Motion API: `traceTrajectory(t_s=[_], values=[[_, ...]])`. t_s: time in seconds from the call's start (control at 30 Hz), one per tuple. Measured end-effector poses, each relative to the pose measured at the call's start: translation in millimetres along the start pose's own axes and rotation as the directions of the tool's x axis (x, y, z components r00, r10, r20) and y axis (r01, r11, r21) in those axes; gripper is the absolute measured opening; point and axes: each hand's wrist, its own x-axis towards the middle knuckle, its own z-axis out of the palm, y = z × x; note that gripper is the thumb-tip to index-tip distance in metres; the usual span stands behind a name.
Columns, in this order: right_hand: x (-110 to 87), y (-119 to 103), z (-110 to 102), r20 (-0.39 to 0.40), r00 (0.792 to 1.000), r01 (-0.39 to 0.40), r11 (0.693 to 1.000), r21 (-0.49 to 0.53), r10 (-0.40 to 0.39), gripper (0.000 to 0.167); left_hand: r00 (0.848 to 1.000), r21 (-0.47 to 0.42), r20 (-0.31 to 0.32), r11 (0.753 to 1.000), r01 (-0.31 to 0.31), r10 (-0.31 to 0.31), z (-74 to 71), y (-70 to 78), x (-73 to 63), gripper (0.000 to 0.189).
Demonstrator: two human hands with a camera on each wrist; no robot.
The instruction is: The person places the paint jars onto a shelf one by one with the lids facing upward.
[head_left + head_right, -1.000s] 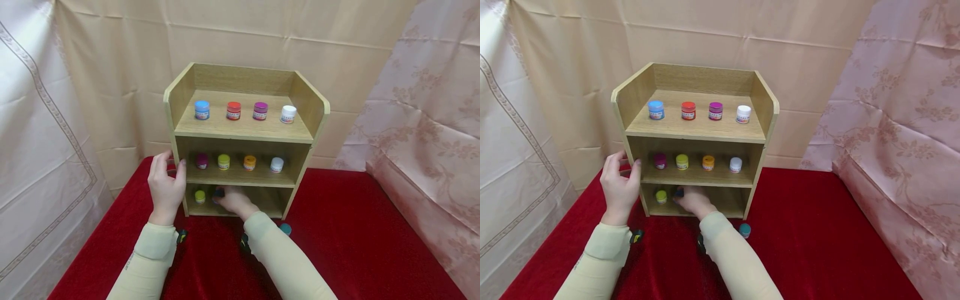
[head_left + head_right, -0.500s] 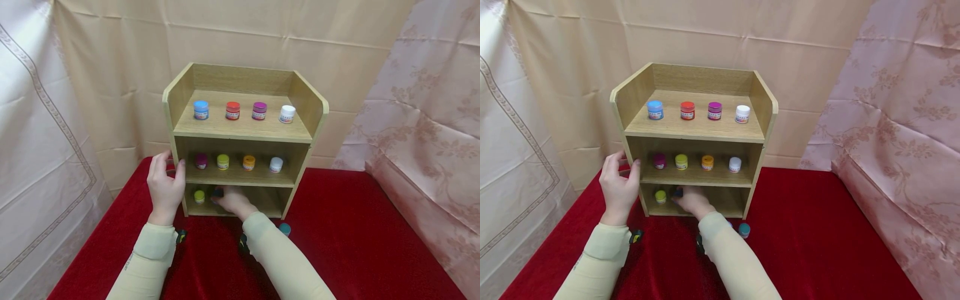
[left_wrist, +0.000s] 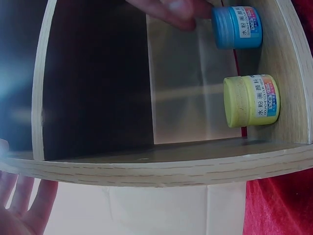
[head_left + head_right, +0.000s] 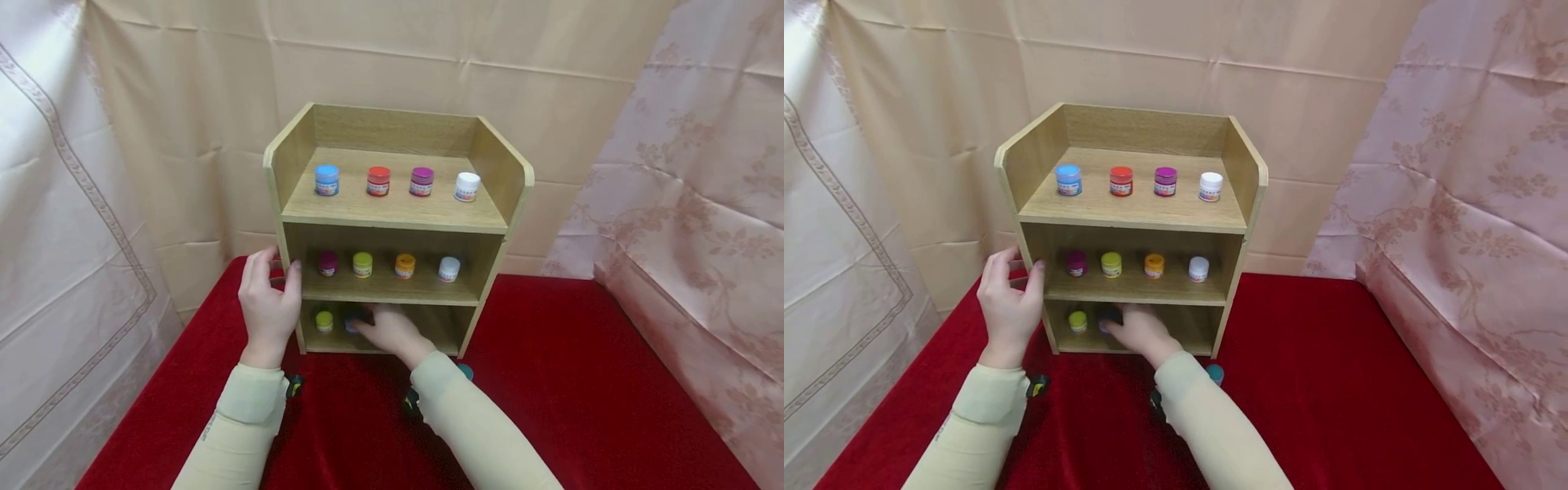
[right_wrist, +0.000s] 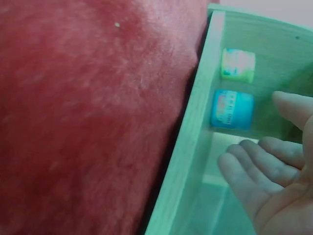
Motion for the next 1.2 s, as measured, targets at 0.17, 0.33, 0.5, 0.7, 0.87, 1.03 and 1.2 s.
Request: traceTrajectory(t_s=[0.17, 0.33, 0.5, 0.7, 0.87, 1.03, 1.2], values=[[-15.2, 0.8, -8.2, 0.005, 0.996, 0.094, 0.994, -0.062, -0.094, 0.053, 1.000, 0.001, 0.003, 1.000, 0.005, -0.005, -0.6, 0.0, 0.1, 0.031], [-33.6, -1.9, -20.8, -0.013, 0.984, 0.177, 0.983, -0.043, -0.177, 0.049, 1.000, 0.002, 0.005, 1.000, 0.003, -0.003, -1.0, 0.4, 1.2, 0.031], [-53.9, -7.2, -39.7, -0.062, 0.963, 0.261, 0.965, -0.029, -0.263, 0.043, 1.000, 0.004, 0.008, 1.000, 0.007, -0.007, -1.5, 0.3, 1.2, 0.031], [-77.4, -6.8, -63.3, -0.078, 0.957, 0.281, 0.960, 0.017, -0.278, 0.040, 1.000, 0.013, 0.012, 1.000, 0.013, -0.013, -0.6, -0.3, 0.6, 0.031], [-94.1, -0.3, -82.1, -0.090, 0.963, 0.259, 0.965, 0.049, -0.254, 0.039, 1.000, 0.009, 0.012, 1.000, 0.010, -0.010, 0.3, 0.4, -0.4, 0.032], [-106.7, 10.3, -95.6, -0.150, 0.962, 0.240, 0.969, 0.061, -0.229, 0.037, 1.000, 0.018, 0.019, 1.000, 0.016, -0.016, -0.4, 0.3, -1.0, 0.032], [-112.4, 20.6, -101.4, -0.175, 0.961, 0.228, 0.972, 0.058, -0.215, 0.036, 1.000, 0.023, 0.010, 1.000, 0.012, -0.012, -1.2, 0.6, -0.1, 0.031]])
